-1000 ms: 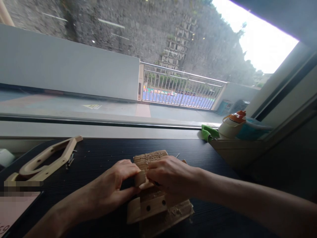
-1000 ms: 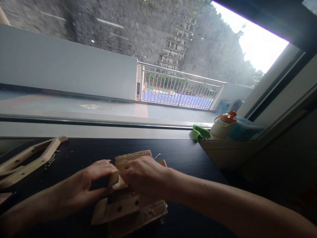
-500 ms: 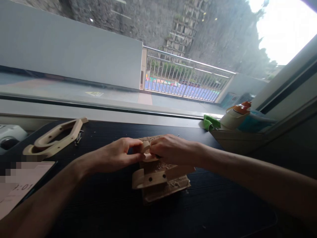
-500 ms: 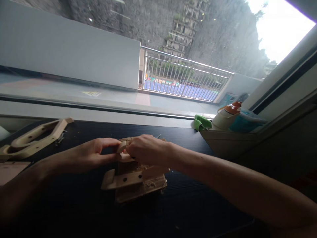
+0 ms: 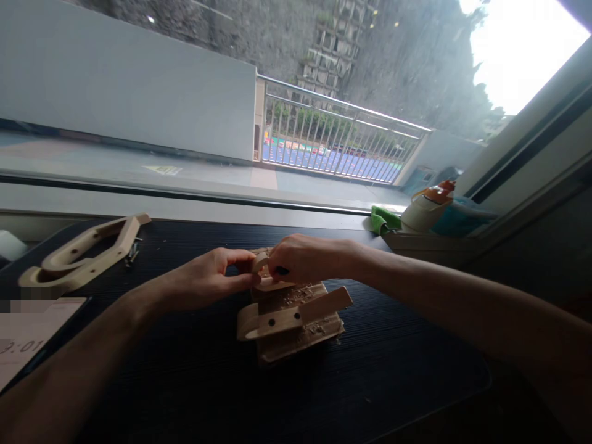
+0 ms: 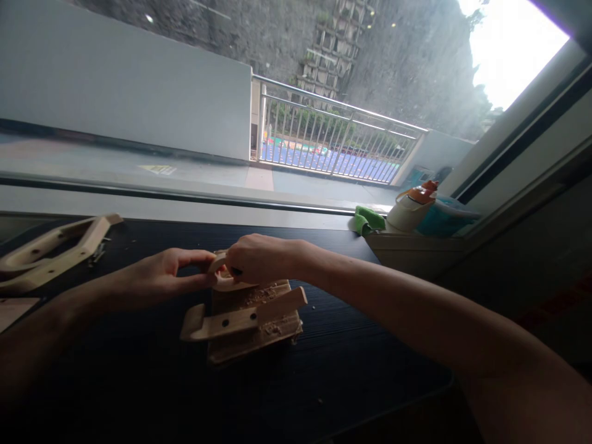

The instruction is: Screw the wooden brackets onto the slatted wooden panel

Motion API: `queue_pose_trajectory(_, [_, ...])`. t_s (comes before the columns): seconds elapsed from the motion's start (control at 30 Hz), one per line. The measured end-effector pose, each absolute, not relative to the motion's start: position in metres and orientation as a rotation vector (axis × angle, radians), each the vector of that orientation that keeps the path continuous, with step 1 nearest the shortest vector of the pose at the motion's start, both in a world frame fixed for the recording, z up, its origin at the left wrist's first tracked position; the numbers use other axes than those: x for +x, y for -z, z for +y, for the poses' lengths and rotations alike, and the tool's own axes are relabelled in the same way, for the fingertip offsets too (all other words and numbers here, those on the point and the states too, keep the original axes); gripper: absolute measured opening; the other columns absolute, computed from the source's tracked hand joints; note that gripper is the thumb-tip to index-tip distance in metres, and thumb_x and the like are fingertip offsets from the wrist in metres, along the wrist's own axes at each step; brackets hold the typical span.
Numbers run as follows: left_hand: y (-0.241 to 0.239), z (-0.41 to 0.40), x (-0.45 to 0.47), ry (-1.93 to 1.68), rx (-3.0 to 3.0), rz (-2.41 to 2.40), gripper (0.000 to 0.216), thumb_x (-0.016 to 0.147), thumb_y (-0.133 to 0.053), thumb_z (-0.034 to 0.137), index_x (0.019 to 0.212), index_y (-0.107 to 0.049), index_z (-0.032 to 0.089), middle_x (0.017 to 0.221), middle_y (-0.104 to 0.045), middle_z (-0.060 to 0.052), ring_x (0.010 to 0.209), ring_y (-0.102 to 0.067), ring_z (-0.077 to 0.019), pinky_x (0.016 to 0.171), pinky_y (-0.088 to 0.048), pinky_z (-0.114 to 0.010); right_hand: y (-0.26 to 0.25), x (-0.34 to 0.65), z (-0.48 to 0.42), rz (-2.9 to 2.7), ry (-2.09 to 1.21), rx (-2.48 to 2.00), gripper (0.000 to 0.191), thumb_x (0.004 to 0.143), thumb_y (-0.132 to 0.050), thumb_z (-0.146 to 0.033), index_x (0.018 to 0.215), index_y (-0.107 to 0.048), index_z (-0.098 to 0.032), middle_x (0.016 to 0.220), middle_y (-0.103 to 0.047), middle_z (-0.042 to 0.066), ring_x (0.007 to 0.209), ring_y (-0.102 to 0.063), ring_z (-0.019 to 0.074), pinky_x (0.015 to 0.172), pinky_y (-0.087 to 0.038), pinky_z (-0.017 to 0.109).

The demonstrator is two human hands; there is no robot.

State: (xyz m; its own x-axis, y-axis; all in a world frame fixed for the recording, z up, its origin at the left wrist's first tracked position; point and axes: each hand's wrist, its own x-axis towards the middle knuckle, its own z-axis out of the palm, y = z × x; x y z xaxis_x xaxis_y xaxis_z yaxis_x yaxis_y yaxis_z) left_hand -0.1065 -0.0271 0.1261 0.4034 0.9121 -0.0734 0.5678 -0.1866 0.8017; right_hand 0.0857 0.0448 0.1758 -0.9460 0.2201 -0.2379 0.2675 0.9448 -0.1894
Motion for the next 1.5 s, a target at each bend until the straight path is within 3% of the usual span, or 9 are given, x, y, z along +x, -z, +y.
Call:
queue_pose_trajectory(0.5, [-0.131,-0.029,-0.103,-0.565,1.869,1.279,0.033,0.081,-0.059,0.048,0.1,-0.071,0.023,0.095,-0.073,-0.001,0.095,-0.064,-0.0252,0.081,-0.05,-0.028,-0.176,0.086,0.042,2.901,0.281,0.367,0.014,0.082,-0.053,-0.009,0.072,-0.061,-0.014,0.061,-0.048,-0.003,0.053,-0.032,0.0073,0.053,-0.024,0.024])
queue_pose_trajectory(0.8, [-0.128,-0.041,-0.098,-0.541,2.105,1.373,0.034,0.085,-0.054,0.05,0.093,-0.068,0.02,0.088,-0.069,-0.002,0.084,-0.063,-0.0217,0.075,-0.048,-0.028,-0.178,0.09,0.024,2.863,0.125,0.373,0.014,0.081,-0.053,-0.001,0.079,-0.063,-0.011,0.074,-0.061,0.003,0.062,-0.045,0.0084,0.057,-0.029,0.022])
queue_pose_trajectory(0.9, [-0.126,-0.042,-0.099,-0.548,2.116,1.382,0.033,0.084,-0.056,0.049,0.092,-0.069,0.02,0.092,-0.069,-0.003,0.088,-0.063,-0.023,0.08,-0.048,-0.029,-0.18,0.09,0.019,2.83,0.068,0.387,0.016,0.081,-0.051,0.002,0.078,-0.062,-0.009,0.077,-0.062,0.005,0.066,-0.049,0.0092,0.06,-0.032,0.022])
queue_pose_trajectory(1.07, [-0.136,-0.041,-0.108,-0.486,1.973,1.377,0.048,0.074,-0.067,0.051,0.116,-0.065,0.028,0.121,-0.066,0.0,0.113,-0.058,-0.0258,0.097,-0.043,-0.029,-0.179,0.093,0.02,2.864,0.08,0.386,0.015,0.081,-0.051,0.0,0.081,-0.062,-0.01,0.072,-0.06,0.002,0.06,-0.045,0.0085,0.056,-0.031,0.022])
queue_pose_trajectory(1.17, [-0.147,-0.038,-0.107,-0.454,1.895,1.337,0.05,0.078,-0.062,0.053,0.123,-0.061,0.03,0.129,-0.062,0.002,0.122,-0.052,-0.0241,0.102,-0.038,-0.028,-0.177,0.094,0.023,2.892,0.125,0.39,0.014,0.081,-0.053,-0.002,0.074,-0.061,-0.011,0.07,-0.058,0.001,0.058,-0.04,0.0078,0.056,-0.031,0.022])
queue_pose_trajectory(1.37, [-0.151,-0.033,-0.093,-0.436,1.882,1.262,0.039,0.089,-0.047,0.051,0.096,-0.07,0.02,0.09,-0.068,-0.001,0.087,-0.06,-0.0209,0.073,-0.045,-0.026,-0.167,0.099,0.031,3.014,0.319,0.352,0.016,0.082,-0.052,-0.005,0.069,-0.057,-0.013,0.064,-0.052,-0.002,0.056,-0.035,0.0072,0.055,-0.029,0.021])
queue_pose_trajectory(1.5, [-0.142,-0.027,-0.092,-0.445,1.827,1.291,0.041,0.089,-0.043,0.048,0.087,-0.069,0.016,0.078,-0.063,0.0,0.077,-0.056,-0.0189,0.069,-0.042,-0.026,-0.162,0.102,0.032,3.066,0.32,0.333,0.017,0.08,-0.053,-0.006,0.065,-0.053,-0.013,0.061,-0.048,-0.004,0.054,-0.033,0.0069,0.054,-0.026,0.022])
